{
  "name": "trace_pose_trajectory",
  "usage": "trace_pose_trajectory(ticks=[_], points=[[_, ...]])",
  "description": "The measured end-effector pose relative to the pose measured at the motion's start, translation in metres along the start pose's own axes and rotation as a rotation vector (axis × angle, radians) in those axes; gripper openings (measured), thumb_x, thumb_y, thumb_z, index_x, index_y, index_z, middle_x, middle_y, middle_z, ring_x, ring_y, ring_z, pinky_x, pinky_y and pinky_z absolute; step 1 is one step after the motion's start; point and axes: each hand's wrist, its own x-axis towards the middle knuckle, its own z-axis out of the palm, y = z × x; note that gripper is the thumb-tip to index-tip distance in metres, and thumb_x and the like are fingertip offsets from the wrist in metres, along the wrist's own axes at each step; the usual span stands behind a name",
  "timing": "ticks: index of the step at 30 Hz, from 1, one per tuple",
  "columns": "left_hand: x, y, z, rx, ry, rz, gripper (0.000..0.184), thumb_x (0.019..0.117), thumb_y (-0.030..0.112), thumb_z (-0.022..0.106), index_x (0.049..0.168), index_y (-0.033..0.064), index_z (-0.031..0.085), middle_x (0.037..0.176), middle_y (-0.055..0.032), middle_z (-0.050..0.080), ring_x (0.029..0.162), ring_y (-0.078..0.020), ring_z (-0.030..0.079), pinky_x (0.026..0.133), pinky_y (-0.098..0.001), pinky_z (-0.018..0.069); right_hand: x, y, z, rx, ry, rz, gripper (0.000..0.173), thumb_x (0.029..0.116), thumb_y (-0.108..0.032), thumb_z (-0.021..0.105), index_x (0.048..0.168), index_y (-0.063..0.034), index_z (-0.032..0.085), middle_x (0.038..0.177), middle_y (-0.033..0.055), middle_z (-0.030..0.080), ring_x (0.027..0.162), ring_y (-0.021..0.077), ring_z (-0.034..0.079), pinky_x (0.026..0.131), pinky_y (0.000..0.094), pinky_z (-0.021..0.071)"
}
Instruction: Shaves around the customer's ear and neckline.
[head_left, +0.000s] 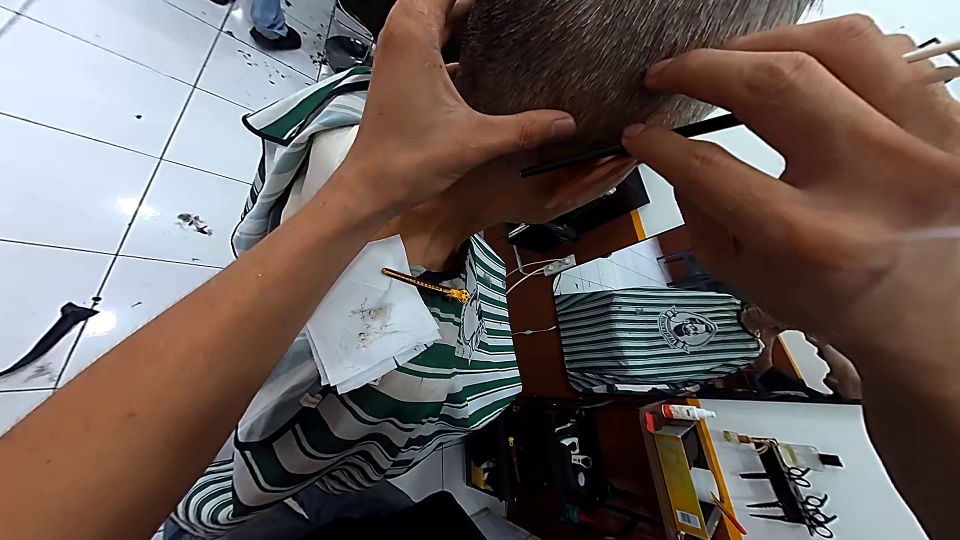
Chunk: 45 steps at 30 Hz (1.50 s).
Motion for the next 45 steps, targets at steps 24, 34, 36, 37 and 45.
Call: trace_pose_trajectory(ticks=[24, 34, 36, 37, 45], points=[[0.000, 0.001, -0.007, -0.058, -0.097, -0.073, 0.066, 0.0736, 0.028, 0.091, 0.124, 0.0027, 0.057, 0.120, -0.0020, 0.069, 0.115, -0.0068, 0.067, 0.097, -0.0236, 0.0589, 0.011, -0.007, -0.006, 0.004, 0.002, -0.013, 0.022, 0.1051, -0.002, 0.048, 0.120, -0.0001, 0.065, 0.129, 0.0229, 0.065, 0.114, 0.0411, 0.062, 0.078, 0.0511, 0.0470], [-0.002, -0.002, -0.008, -0.039, -0.084, -0.082, 0.071, 0.0715, 0.031, 0.092, 0.126, 0.0024, 0.056, 0.122, -0.0027, 0.067, 0.117, -0.0071, 0.066, 0.099, -0.0254, 0.0578, 0.017, -0.015, -0.010, -0.058, -0.067, -0.014, 0.023, 0.1044, 0.001, 0.046, 0.119, 0.0021, 0.064, 0.128, 0.0234, 0.066, 0.114, 0.0423, 0.062, 0.078, 0.0541, 0.0437], [-0.003, -0.003, -0.008, -0.045, -0.079, -0.082, 0.071, 0.0712, 0.031, 0.092, 0.126, 0.0021, 0.056, 0.121, -0.0029, 0.068, 0.117, -0.0075, 0.066, 0.099, -0.0257, 0.0582, 0.017, -0.016, -0.010, -0.071, -0.075, -0.013, 0.024, 0.1039, 0.003, 0.046, 0.119, 0.0026, 0.064, 0.129, 0.0237, 0.066, 0.115, 0.0425, 0.062, 0.079, 0.0547, 0.0440], [-0.003, -0.002, -0.008, -0.044, -0.078, -0.083, 0.070, 0.0711, 0.031, 0.092, 0.125, 0.0021, 0.057, 0.120, -0.0029, 0.068, 0.116, -0.0073, 0.066, 0.098, -0.0254, 0.0585, 0.017, -0.017, -0.010, -0.072, -0.078, -0.013, 0.024, 0.1035, 0.003, 0.046, 0.119, 0.0030, 0.064, 0.129, 0.0239, 0.066, 0.115, 0.0426, 0.062, 0.079, 0.0550, 0.0439], [-0.005, -0.001, -0.007, 0.010, -0.062, -0.069, 0.065, 0.0730, 0.033, 0.091, 0.121, 0.0025, 0.060, 0.117, -0.0016, 0.070, 0.112, -0.0042, 0.067, 0.096, -0.0229, 0.0586, 0.016, -0.020, -0.012, -0.076, -0.086, 0.004, 0.024, 0.1040, 0.003, 0.045, 0.118, 0.0035, 0.064, 0.130, 0.0232, 0.066, 0.116, 0.0414, 0.062, 0.080, 0.0539, 0.0437]])
